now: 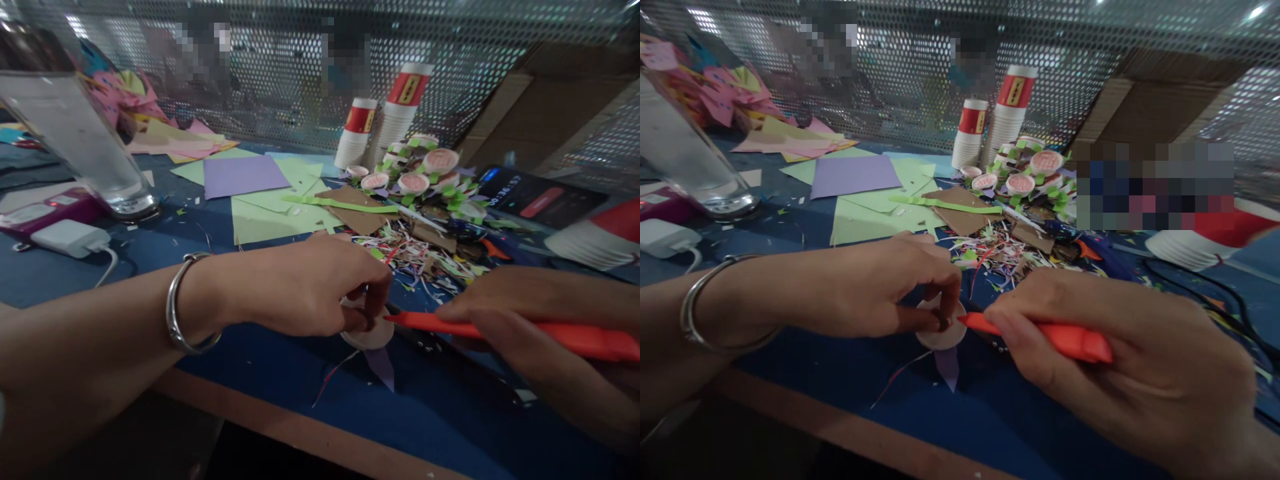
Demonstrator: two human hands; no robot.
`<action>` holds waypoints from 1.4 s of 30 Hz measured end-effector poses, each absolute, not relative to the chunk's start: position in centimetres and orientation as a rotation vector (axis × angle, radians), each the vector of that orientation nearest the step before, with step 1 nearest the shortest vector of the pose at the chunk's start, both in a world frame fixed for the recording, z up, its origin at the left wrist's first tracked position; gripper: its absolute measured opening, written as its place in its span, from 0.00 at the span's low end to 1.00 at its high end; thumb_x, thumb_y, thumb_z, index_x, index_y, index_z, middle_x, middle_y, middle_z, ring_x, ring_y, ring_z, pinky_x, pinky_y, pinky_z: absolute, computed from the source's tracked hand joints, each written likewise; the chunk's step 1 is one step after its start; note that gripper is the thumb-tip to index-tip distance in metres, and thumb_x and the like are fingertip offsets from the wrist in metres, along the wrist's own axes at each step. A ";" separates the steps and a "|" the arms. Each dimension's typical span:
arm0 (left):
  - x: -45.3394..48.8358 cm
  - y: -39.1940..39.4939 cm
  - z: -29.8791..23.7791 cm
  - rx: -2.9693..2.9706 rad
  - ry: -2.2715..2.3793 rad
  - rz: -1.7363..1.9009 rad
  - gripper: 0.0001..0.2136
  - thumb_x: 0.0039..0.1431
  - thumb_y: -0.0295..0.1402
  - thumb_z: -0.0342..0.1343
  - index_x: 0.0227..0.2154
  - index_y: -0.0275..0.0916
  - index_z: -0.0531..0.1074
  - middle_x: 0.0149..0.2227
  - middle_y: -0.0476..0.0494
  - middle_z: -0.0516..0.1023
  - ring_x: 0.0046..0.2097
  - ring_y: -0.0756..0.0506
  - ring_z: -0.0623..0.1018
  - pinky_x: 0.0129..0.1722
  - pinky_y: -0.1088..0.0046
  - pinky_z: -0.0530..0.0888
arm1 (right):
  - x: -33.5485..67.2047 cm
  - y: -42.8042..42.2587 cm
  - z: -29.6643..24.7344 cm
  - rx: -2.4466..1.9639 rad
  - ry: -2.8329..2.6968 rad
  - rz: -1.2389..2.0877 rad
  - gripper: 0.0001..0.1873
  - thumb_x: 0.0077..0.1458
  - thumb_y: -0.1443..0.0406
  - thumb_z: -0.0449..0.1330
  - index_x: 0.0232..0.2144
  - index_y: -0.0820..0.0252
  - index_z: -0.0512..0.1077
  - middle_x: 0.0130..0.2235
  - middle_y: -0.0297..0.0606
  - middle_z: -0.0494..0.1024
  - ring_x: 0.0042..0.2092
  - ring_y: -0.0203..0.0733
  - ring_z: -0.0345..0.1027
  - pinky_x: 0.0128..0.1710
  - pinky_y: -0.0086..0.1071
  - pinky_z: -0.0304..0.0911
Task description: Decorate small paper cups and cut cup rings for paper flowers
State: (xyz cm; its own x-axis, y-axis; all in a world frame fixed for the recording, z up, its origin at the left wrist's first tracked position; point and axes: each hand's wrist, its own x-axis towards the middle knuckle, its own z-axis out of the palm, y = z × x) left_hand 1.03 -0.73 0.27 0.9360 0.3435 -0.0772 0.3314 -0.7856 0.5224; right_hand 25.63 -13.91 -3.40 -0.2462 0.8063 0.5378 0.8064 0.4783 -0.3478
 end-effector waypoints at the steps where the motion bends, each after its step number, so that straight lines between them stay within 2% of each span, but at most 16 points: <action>1: 1.0 -0.8 0.2 2.536 0.481 0.042 0.04 0.57 0.29 0.61 0.36 0.41 0.78 0.38 0.47 0.80 0.40 0.46 0.76 0.38 0.70 0.67 | 24.5 -13.2 -2.5 -1.283 -2.138 0.031 0.08 0.64 0.59 0.59 0.32 0.42 0.78 0.27 0.26 0.80 0.24 0.34 0.74 0.19 0.26 0.64; 5: 0.8 -0.6 0.6 2.470 0.477 0.078 0.04 0.59 0.30 0.60 0.36 0.41 0.78 0.39 0.49 0.81 0.41 0.47 0.77 0.36 0.73 0.67 | 22.3 -11.5 -0.5 -1.312 -2.103 0.038 0.10 0.66 0.58 0.57 0.33 0.41 0.76 0.26 0.23 0.79 0.23 0.30 0.71 0.21 0.24 0.63; 11: -0.4 0.9 1.6 2.528 0.607 -0.048 0.06 0.57 0.35 0.60 0.37 0.42 0.77 0.37 0.50 0.80 0.37 0.48 0.76 0.35 0.74 0.66 | 23.2 -11.4 -1.4 -1.211 -2.164 0.048 0.08 0.66 0.61 0.57 0.34 0.44 0.76 0.25 0.25 0.78 0.21 0.28 0.70 0.21 0.20 0.64; 14: -0.8 1.1 1.2 2.581 0.634 -0.017 0.15 0.55 0.43 0.63 0.43 0.43 0.75 0.41 0.47 0.79 0.40 0.46 0.75 0.38 0.73 0.67 | 23.1 -11.1 -1.3 -1.206 -2.177 0.056 0.08 0.66 0.61 0.57 0.35 0.44 0.76 0.26 0.25 0.79 0.22 0.29 0.71 0.20 0.19 0.63; 18: -0.5 0.7 -0.1 2.624 0.555 0.148 0.30 0.46 0.52 0.69 0.50 0.44 0.72 0.49 0.43 0.76 0.50 0.40 0.72 0.46 0.69 0.68 | 22.8 -11.1 -1.2 -1.229 -2.138 0.068 0.09 0.65 0.59 0.58 0.33 0.43 0.77 0.25 0.26 0.79 0.21 0.33 0.71 0.18 0.23 0.64; 21: -0.1 0.4 -0.8 2.632 0.486 0.140 0.34 0.43 0.54 0.70 0.51 0.43 0.71 0.50 0.42 0.74 0.52 0.38 0.71 0.48 0.67 0.66 | 22.6 -11.1 -1.2 -1.236 -2.125 0.063 0.08 0.64 0.59 0.59 0.32 0.44 0.77 0.25 0.27 0.79 0.21 0.33 0.71 0.20 0.24 0.65; 32: 0.9 0.2 -0.9 2.594 0.450 0.071 0.25 0.45 0.49 0.71 0.41 0.40 0.72 0.44 0.45 0.74 0.45 0.42 0.70 0.40 0.70 0.61 | 22.8 -10.7 -1.5 -1.224 -2.220 -0.049 0.11 0.67 0.56 0.56 0.33 0.43 0.76 0.25 0.25 0.79 0.23 0.31 0.73 0.17 0.23 0.62; 42: 0.7 0.2 -0.8 2.594 0.468 0.050 0.26 0.45 0.48 0.71 0.44 0.41 0.74 0.46 0.44 0.73 0.48 0.40 0.70 0.42 0.68 0.63 | 22.9 -10.9 -1.6 -1.212 -2.258 -0.106 0.09 0.68 0.56 0.55 0.37 0.43 0.75 0.29 0.25 0.81 0.27 0.31 0.76 0.23 0.23 0.67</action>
State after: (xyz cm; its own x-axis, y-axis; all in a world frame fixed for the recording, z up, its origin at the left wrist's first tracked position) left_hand 0.69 0.17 -0.84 0.9403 0.3364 -0.0509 0.3181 -0.8161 0.4825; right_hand 22.85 -10.92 -1.56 -0.4276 0.7420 0.5163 0.7872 0.5865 -0.1909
